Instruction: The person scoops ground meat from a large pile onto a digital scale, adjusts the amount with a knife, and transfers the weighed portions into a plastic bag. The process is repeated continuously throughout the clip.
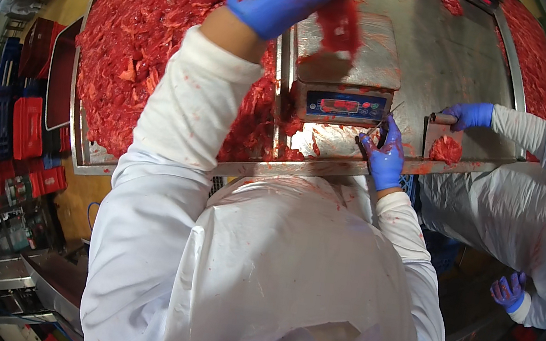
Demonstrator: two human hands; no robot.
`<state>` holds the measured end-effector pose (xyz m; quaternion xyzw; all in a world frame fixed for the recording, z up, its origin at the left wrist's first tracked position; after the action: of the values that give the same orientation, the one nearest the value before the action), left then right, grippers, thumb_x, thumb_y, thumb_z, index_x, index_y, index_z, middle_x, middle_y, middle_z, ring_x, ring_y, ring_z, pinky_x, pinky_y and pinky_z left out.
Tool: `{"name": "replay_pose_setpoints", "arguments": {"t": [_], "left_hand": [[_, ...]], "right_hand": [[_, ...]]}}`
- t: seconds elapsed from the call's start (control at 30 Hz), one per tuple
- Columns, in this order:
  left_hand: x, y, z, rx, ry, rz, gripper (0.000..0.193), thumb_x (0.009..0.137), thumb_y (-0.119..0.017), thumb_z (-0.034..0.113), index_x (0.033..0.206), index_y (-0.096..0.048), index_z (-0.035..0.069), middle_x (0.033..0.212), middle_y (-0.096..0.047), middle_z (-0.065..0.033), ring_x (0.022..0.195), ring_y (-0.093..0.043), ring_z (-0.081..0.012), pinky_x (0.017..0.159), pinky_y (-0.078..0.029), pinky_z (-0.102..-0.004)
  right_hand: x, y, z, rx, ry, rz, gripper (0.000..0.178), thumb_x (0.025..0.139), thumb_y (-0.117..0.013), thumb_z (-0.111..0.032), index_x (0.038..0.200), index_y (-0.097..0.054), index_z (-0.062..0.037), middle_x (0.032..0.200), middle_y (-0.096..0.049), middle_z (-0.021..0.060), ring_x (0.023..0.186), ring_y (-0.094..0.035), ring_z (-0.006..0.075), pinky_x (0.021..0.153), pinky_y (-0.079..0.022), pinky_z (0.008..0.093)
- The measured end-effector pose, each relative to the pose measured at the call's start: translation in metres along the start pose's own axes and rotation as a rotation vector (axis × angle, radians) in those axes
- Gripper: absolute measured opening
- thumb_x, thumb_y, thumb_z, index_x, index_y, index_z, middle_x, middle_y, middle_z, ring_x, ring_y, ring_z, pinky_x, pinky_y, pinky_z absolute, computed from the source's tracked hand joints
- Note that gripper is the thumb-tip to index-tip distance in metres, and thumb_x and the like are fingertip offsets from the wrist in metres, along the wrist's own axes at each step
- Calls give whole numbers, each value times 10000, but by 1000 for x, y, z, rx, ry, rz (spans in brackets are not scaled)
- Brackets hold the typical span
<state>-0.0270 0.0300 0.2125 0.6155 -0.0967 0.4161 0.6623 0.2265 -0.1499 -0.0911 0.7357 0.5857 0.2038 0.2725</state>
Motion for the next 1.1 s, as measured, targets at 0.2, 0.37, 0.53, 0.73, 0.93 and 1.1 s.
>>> {"name": "replay_pose_setpoints", "arguments": {"t": [0.2,0.37,0.53,0.73,0.93,1.1], "left_hand": [[-26,-118,-19,-436,542,-561,360,883,-755,254,1155,-717,20,1069,-719,-161,947,-719,-235,862,-564,-399],[-122,-81,-84,-74,722,-252,410,880,-739,321,1210,-739,77,1090,-750,-154,1052,-712,-305,974,-541,-405],[-307,-136,15,-452,828,-1205,459,858,-764,346,1172,-735,12,1050,-774,-171,953,-733,-257,893,-561,-416],[-350,-136,43,-709,874,-1130,232,748,-750,107,951,-674,26,819,-653,-72,809,-614,-193,775,-521,-363],[-224,-87,9,-957,925,-944,188,775,-720,-56,909,-662,62,836,-641,19,800,-579,-93,720,-492,-267],[-115,-92,-9,-1344,904,-373,193,890,-748,81,1074,-702,45,944,-707,-61,870,-664,-145,783,-544,-297]], "right_hand": [[2,-5,7,83,40,-5,898,810,-887,-257,1544,-429,-19,1448,-568,204,1291,-612,312,1089,-506,384],[8,4,11,513,-80,130,785,882,-837,-152,1526,-422,16,1480,-542,193,1370,-537,298,1113,-483,406],[106,45,-44,379,150,282,758,884,-849,-260,1481,-472,13,1492,-536,228,1407,-495,348,1143,-443,414],[158,-22,-147,-192,283,37,859,830,-819,-574,1445,-522,-53,1397,-603,214,1340,-555,370,1124,-439,446],[146,-47,-162,663,207,-201,606,948,-751,-361,1418,-510,-63,1375,-605,140,1245,-632,303,1041,-519,408],[143,27,-144,1088,144,-53,523,1045,-640,-228,1486,-434,-35,1443,-579,179,1264,-637,282,1067,-523,416]]}}
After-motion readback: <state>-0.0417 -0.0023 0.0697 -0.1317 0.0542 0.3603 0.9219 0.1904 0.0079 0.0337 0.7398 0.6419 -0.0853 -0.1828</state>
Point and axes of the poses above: each hand's wrist, its own x-axis towards the middle knuckle, its own y-axis out of the back of the hand, z = x × y, the point moved 7 cm from there along x, towards the middle knuckle
